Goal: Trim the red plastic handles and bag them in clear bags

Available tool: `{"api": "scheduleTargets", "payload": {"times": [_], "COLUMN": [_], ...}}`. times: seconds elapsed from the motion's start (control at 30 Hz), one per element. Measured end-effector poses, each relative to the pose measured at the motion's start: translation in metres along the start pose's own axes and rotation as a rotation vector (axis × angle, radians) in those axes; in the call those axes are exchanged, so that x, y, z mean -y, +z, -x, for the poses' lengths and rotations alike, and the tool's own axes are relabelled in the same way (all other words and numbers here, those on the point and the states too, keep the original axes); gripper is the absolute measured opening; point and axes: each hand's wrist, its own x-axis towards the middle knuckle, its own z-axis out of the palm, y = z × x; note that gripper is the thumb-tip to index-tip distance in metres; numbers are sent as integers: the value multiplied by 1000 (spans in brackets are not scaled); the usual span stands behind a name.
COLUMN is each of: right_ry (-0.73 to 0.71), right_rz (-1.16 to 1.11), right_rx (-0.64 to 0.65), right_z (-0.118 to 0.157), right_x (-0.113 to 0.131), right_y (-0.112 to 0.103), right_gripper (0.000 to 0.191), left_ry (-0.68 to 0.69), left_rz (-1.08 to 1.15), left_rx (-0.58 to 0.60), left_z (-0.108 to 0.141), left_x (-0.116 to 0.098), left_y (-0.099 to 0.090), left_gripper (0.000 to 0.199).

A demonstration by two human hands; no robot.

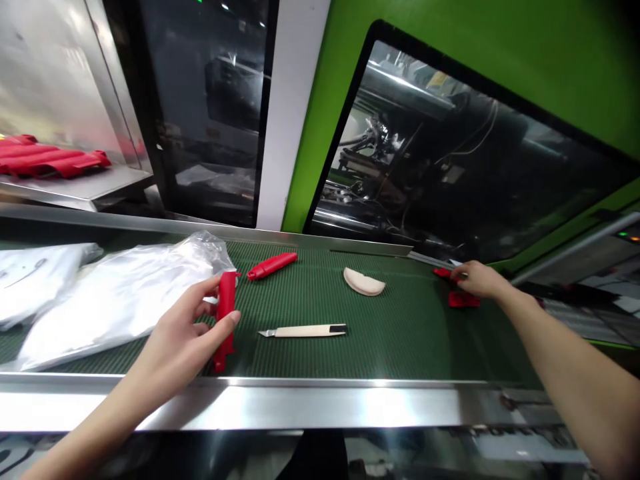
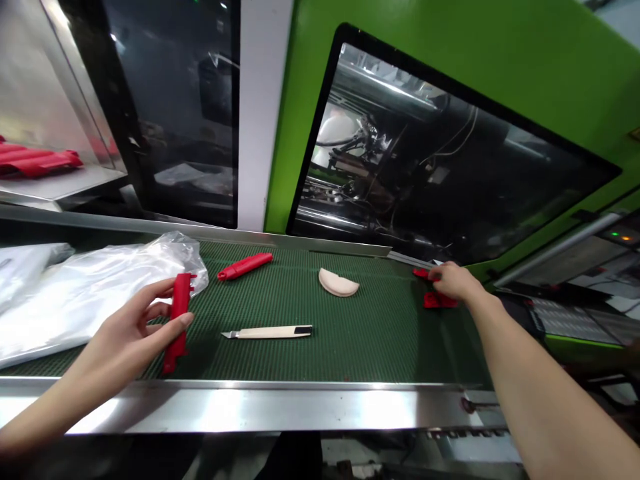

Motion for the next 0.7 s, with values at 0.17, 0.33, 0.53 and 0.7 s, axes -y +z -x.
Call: {"api": "scheduleTargets", "payload": {"times": [0.17, 0.33, 0.53, 0.7], "right_ry": [3, -51, -16, -45], "right_rz": [76, 112, 122, 96], "right_rx": [254, 319, 315, 319], "right_z": [0, 4, 16, 20], "right_x": [-6, -5, 9, 18], "right_y": [-2, -12, -14, -21], "right_gripper": [24, 26, 28, 25], "left_ry": [-64, -57, -49, -30], "left_rz": [10, -19, -27, -32], "left_rx": [22, 55, 68, 79], "left_z": [-1, -4, -3, -3], "left_x": [-2, 2, 1, 2], "left_y": [1, 0, -1, 0], "left_gripper": [66, 65, 61, 59]}}
